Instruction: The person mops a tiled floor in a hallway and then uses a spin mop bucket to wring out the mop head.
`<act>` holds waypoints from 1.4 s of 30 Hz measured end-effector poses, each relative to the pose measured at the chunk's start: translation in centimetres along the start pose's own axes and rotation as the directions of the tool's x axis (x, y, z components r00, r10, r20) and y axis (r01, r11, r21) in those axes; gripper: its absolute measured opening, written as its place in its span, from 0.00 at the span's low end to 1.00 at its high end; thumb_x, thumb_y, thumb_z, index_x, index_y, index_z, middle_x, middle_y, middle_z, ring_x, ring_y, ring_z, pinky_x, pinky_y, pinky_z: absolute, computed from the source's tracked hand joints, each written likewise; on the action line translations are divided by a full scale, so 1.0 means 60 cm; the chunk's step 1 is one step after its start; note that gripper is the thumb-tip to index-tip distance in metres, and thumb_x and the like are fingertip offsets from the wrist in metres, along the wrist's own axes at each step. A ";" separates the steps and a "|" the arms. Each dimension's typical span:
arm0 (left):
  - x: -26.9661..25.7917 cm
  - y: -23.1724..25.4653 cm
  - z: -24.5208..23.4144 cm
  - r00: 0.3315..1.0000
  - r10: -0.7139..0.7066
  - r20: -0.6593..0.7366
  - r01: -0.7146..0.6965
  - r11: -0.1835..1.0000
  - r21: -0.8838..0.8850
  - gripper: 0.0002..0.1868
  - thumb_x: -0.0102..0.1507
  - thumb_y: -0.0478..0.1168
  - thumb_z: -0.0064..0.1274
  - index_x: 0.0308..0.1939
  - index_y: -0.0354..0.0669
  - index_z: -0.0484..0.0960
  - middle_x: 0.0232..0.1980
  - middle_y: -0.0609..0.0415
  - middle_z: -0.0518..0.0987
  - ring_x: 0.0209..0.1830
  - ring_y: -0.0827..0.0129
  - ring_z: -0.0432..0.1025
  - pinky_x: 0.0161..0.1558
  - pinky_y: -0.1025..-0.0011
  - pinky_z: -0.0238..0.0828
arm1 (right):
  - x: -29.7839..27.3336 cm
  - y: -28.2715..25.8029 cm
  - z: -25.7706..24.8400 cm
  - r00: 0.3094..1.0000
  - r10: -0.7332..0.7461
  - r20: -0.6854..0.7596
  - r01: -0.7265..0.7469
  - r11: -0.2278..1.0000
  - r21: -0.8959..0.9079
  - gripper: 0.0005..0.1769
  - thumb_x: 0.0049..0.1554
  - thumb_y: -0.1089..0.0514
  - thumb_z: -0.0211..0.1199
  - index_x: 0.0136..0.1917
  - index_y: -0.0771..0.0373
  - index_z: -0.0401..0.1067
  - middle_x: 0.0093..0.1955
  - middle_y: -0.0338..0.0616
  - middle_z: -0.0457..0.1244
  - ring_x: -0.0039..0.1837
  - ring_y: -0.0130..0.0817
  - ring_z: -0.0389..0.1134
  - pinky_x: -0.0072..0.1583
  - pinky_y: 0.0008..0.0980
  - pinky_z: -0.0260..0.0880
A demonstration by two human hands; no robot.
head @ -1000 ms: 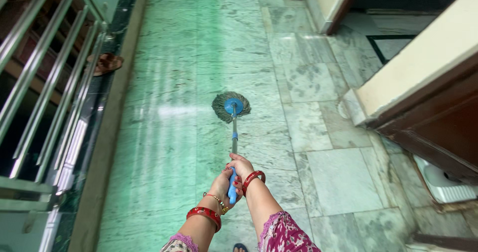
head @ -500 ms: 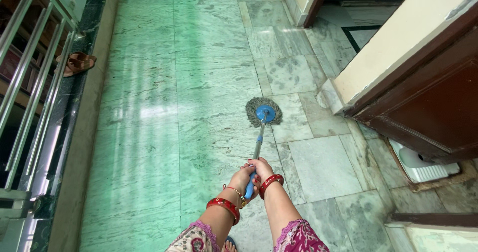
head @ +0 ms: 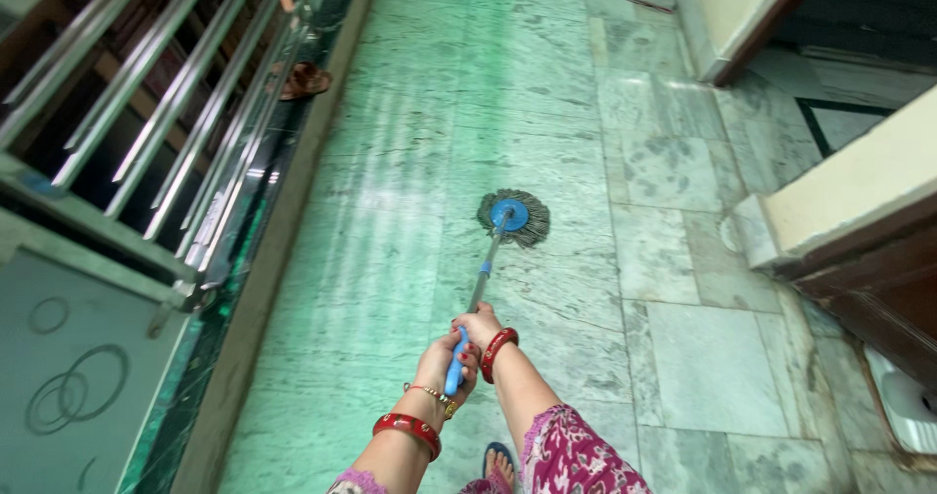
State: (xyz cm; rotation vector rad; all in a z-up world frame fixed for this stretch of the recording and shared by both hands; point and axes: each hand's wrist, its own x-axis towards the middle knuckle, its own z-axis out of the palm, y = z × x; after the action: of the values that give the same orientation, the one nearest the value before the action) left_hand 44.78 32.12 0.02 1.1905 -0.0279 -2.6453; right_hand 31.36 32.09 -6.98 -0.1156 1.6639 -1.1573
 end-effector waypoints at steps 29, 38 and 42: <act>-0.182 -0.005 -0.217 0.984 0.157 -0.090 -0.166 0.981 -0.099 0.15 0.73 0.53 0.36 0.36 0.51 0.66 0.24 0.65 0.69 0.16 0.80 0.62 0.16 0.77 0.54 | -0.233 0.089 0.220 0.975 0.006 0.224 0.036 0.982 -0.185 0.48 0.49 0.63 0.61 0.81 0.49 0.53 0.45 0.46 0.69 0.25 0.25 0.54 0.27 0.31 0.61; -0.131 -0.217 -0.104 0.997 -0.059 -0.057 0.067 0.987 0.146 0.19 0.73 0.52 0.35 0.31 0.48 0.68 0.23 0.65 0.69 0.15 0.81 0.60 0.16 0.78 0.55 | -0.242 0.186 -0.055 1.000 -0.008 -0.029 0.010 0.998 0.054 0.45 0.49 0.64 0.63 0.78 0.52 0.55 0.40 0.45 0.66 0.25 0.26 0.54 0.26 0.31 0.57; -0.092 -0.327 -0.055 0.974 -0.202 -0.100 0.222 0.935 0.276 0.22 0.71 0.56 0.39 0.26 0.50 0.66 0.19 0.67 0.64 0.13 0.81 0.58 0.16 0.79 0.56 | -0.266 0.223 -0.195 0.993 -0.023 -0.118 0.037 0.993 0.115 0.23 0.51 0.62 0.64 0.60 0.65 0.68 0.33 0.41 0.62 0.24 0.25 0.51 0.24 0.30 0.52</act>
State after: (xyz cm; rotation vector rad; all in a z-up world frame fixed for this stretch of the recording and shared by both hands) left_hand 46.63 52.67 -0.37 1.4507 -0.2952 -2.8569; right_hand 35.17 55.64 -6.03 0.0013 1.6968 -1.3022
